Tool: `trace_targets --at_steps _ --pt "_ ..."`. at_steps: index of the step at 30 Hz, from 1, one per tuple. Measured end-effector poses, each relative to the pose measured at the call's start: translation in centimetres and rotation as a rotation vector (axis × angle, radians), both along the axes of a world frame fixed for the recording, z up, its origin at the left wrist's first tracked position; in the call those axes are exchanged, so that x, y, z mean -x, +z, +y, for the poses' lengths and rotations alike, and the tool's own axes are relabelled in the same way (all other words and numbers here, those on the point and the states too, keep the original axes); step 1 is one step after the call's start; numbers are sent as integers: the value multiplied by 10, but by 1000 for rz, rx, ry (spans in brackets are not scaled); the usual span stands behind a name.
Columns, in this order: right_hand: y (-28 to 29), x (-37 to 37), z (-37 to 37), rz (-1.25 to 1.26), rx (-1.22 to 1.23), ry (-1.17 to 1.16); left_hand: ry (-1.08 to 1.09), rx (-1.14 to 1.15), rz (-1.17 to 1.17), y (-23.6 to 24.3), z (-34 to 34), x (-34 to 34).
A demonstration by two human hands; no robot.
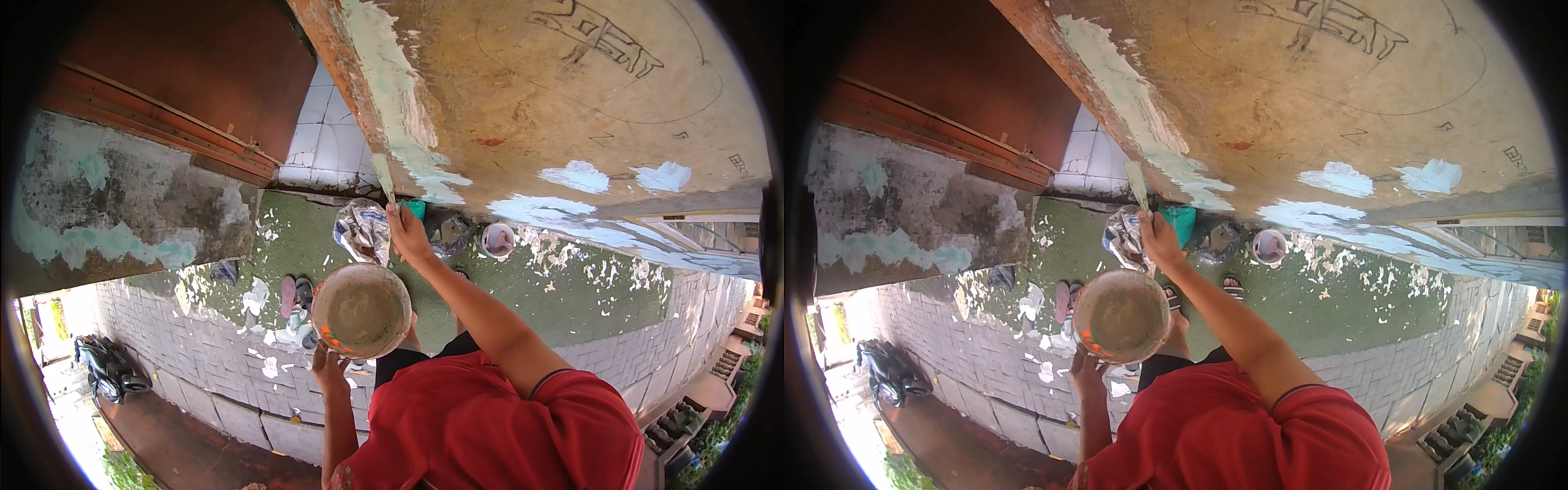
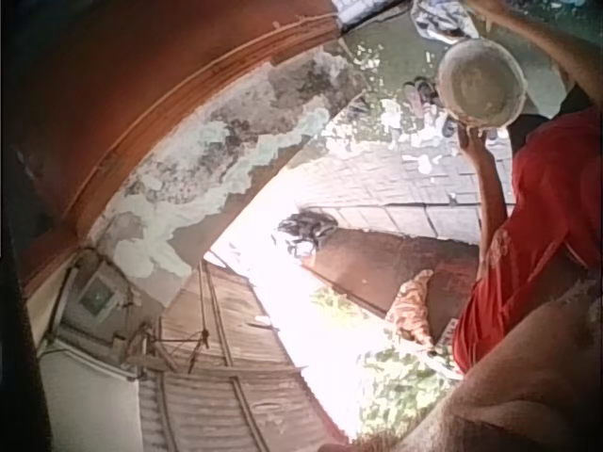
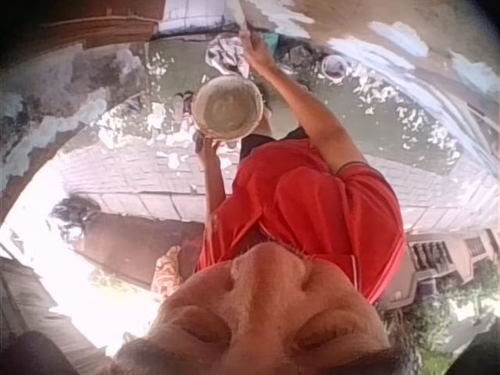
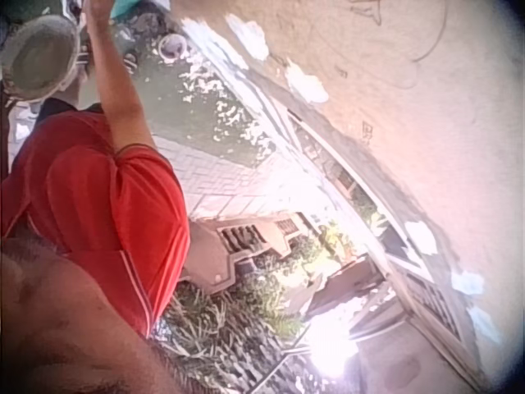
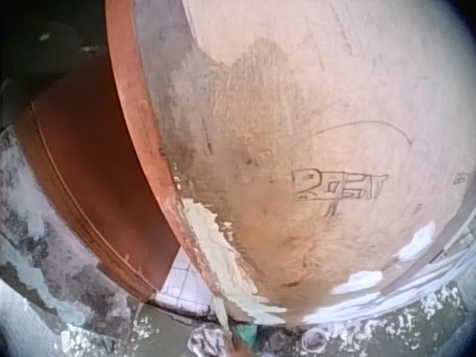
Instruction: The person applies white plaster to an exterior wall using a small putty knife, repeatedly dipping the knife into a bucket of plaster mix.
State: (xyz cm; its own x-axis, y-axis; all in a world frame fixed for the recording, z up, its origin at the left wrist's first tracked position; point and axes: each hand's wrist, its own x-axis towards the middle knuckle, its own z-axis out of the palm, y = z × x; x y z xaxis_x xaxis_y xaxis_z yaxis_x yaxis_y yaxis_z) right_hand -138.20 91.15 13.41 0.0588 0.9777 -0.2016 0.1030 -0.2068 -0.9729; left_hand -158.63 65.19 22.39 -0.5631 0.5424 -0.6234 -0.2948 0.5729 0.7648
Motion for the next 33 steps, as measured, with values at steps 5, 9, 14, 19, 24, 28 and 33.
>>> trace_targets --at_steps 5,9,14,19,24,28,33 --pt "-15 -34 -30 -71 151 46 -26 0 -1 -2 0 1" --pt "-13 -69 -44 -240 183 103 0 4 4 -10 -5 0" --pt "-16 -93 -49 -475 -80 169 -4 -20 -8 -16 -8 -6" --pt "-10 -97 -36 -680 -244 232 44 -63 -33 -24 -14 -16" --pt "2 -105 -17 -746 -317 214 76 -62 -43 -26 -20 -22" --pt "37 -116 11 -806 -299 284 129 -86 -63 -30 -24 -25" --pt "60 -126 46 -894 -368 354 159 -88 -97 -25 -25 -25"
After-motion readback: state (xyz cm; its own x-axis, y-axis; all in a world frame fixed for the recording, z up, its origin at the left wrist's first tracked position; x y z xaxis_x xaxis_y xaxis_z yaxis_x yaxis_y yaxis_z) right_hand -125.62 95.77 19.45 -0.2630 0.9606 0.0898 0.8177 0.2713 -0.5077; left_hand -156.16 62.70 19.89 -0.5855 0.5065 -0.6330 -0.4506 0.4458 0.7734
